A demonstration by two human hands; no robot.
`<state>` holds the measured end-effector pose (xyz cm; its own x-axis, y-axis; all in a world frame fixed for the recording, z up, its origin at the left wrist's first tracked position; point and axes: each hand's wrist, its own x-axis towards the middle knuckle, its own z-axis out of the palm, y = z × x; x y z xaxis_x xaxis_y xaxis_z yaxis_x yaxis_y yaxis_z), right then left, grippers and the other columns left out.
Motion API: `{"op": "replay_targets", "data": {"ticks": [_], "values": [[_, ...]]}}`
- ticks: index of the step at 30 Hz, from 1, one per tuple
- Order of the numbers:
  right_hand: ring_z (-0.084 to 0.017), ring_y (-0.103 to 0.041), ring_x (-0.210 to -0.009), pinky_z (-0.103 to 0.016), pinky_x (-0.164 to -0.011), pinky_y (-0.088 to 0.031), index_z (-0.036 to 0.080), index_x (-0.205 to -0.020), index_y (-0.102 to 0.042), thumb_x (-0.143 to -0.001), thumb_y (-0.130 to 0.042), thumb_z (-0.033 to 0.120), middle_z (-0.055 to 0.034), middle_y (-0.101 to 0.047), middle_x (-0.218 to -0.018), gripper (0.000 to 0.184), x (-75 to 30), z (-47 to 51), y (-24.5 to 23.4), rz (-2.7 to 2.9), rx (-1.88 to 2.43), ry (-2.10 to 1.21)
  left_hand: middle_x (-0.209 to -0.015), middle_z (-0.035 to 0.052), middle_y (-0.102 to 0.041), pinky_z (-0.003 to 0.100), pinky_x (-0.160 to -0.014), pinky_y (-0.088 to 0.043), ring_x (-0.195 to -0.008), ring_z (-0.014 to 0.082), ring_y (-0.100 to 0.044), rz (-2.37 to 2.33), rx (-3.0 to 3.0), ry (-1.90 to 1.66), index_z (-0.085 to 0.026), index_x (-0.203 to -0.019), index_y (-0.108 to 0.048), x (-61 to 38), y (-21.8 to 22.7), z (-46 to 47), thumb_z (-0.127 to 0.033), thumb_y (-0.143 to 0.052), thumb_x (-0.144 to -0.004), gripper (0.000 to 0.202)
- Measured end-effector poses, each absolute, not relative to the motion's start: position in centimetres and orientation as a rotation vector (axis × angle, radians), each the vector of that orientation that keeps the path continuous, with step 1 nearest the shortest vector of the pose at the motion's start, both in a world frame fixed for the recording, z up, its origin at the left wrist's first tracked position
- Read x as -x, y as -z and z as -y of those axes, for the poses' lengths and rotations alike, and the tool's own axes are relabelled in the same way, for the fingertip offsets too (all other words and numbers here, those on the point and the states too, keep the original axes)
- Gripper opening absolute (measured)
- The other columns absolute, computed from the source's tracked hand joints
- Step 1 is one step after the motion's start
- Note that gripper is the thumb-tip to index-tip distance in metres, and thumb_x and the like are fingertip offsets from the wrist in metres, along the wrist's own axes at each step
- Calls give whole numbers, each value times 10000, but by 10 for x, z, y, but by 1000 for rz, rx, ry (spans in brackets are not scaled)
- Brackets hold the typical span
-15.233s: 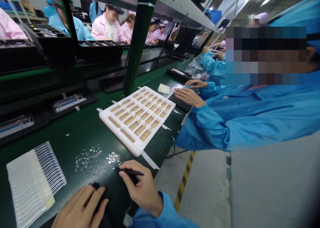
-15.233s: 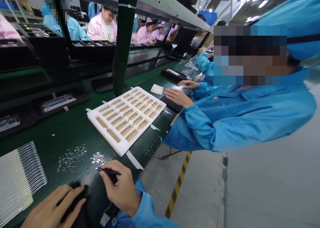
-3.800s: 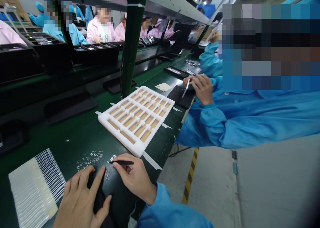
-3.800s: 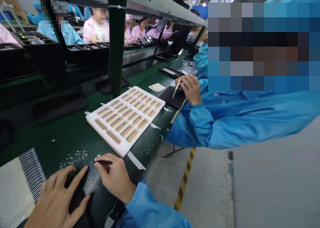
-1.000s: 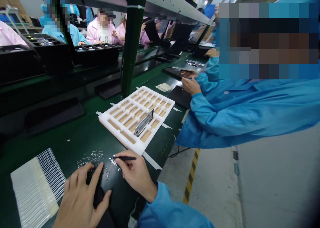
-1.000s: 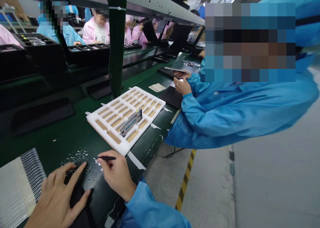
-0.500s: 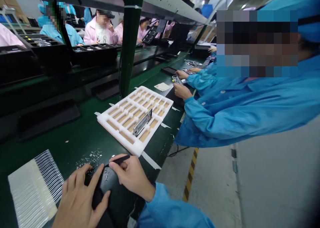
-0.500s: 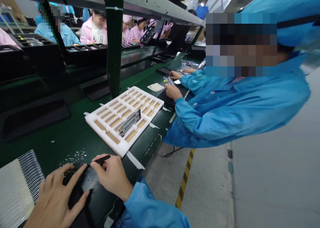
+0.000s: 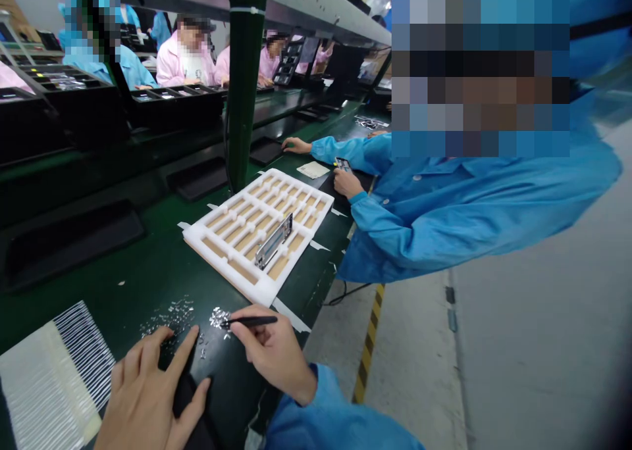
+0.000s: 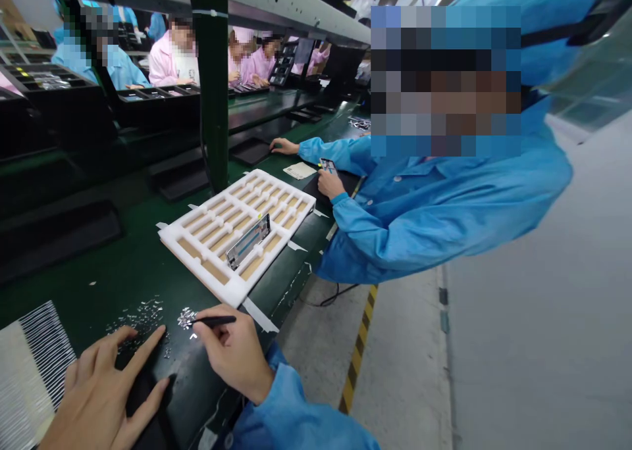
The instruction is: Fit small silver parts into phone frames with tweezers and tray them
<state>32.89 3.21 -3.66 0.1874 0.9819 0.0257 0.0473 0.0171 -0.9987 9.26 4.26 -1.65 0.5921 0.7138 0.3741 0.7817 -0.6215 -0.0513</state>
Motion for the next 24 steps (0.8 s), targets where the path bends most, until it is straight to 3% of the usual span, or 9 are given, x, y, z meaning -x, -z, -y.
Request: {"op": "replay_targets", "data": {"ticks": [3, 13, 18, 24], "values": [[-145, -662, -580, -222, -420, -480, 189, -1039, -851, -970, -760, 338, -111, -795, -997, 187, -344, -18, 36, 1185, 1318, -999, -1328, 177, -586, 498, -901, -459, -1170, 381, -573, 1253, 2616, 464, -277, -1490, -634, -91, 19, -43, -500, -621, -980, 557], [-214, -740, -740, -283, -597, -600, 207, -1013, -857, -973, -755, 280, -104, -806, -950, 132, -347, -13, 34, 1368, 1327, -839, -1322, 187, -584, 510, -920, -449, -1161, 388, -579, 1274, 2599, 473, -230, -1502, -615, -91, 18, -39, -480, -615, -983, 576], [-193, -714, -679, -272, -556, -566, 197, -989, -859, -986, -738, 284, -109, -810, -946, 149, -350, -11, 32, 1382, 1328, -826, -1323, 179, -580, 498, -934, -456, -1178, 369, -574, 1243, 2619, 501, -231, -1526, -569, -91, 16, -37, -475, -627, -986, 595], [-178, -687, -648, -257, -519, -496, 185, -979, -859, -965, -741, 286, -97, -799, -895, 156, -340, -11, 27, 1320, 1323, -1000, -1313, 145, -587, 442, -926, -467, -1166, 327, -571, 1093, 2744, 543, -274, -1458, -638, -93, 8, -29, -452, -661, -972, 518]]}}
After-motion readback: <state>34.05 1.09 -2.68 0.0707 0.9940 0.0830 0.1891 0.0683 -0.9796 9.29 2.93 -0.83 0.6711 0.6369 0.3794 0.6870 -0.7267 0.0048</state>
